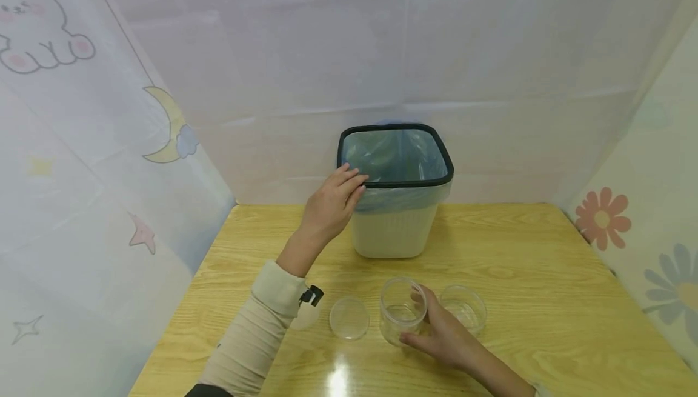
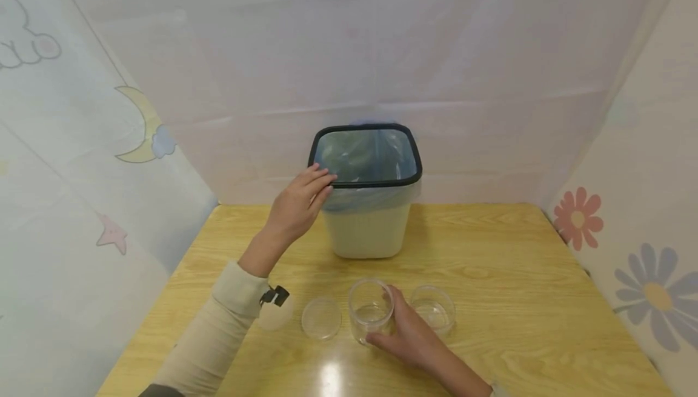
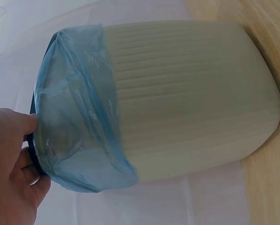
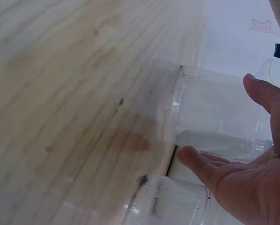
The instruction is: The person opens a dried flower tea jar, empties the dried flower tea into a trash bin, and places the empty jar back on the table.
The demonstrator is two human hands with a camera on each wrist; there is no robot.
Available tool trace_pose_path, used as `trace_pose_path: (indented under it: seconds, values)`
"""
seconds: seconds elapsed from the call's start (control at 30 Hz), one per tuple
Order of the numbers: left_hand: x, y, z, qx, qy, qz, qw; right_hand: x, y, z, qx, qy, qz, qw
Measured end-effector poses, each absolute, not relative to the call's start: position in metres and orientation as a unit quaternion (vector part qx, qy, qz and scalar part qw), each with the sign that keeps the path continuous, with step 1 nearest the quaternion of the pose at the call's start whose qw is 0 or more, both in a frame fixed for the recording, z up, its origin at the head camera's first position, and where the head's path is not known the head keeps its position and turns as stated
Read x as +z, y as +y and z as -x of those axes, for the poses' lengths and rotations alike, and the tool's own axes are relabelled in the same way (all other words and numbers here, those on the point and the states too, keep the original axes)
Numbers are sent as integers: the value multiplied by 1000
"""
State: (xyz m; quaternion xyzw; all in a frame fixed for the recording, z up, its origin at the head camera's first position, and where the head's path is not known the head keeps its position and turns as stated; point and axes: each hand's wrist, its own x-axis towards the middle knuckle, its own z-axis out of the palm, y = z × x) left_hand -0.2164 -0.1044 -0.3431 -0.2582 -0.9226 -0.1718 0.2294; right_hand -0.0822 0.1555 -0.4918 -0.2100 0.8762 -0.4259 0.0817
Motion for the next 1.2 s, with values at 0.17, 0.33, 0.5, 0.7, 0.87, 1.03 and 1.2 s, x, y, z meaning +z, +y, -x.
trace_pose_path:
  seconds: [0.17, 0.33, 0.5, 0.7, 0.87, 1.03, 1.2]
  values:
    - [-345, -106, 217, -173, -921, 263, 231, -485, 159, 80, -429, 872, 213, 106]
    - [-346, -108, 217, -174, -925, 265, 211, -475, 162, 75, -441, 862, 207, 141]
    - [-345, -110, 217, -169, -929, 269, 187, -454, 169, 72, -424, 877, 161, 159]
    - [-343, -112, 220, -159, -932, 288, 155, -427, 192, 89, -418, 890, 148, 108]
    - [-346, -116, 222, -163, -935, 283, 135, -418, 215, 106, -395, 900, 186, -2]
    - [-352, -128, 221, -182, -936, 272, 127, -420, 236, 126, -378, 902, 193, -80]
    - [-361, -145, 218, -176, -942, 256, 125, -425, 255, 141, -350, 912, 182, -108]
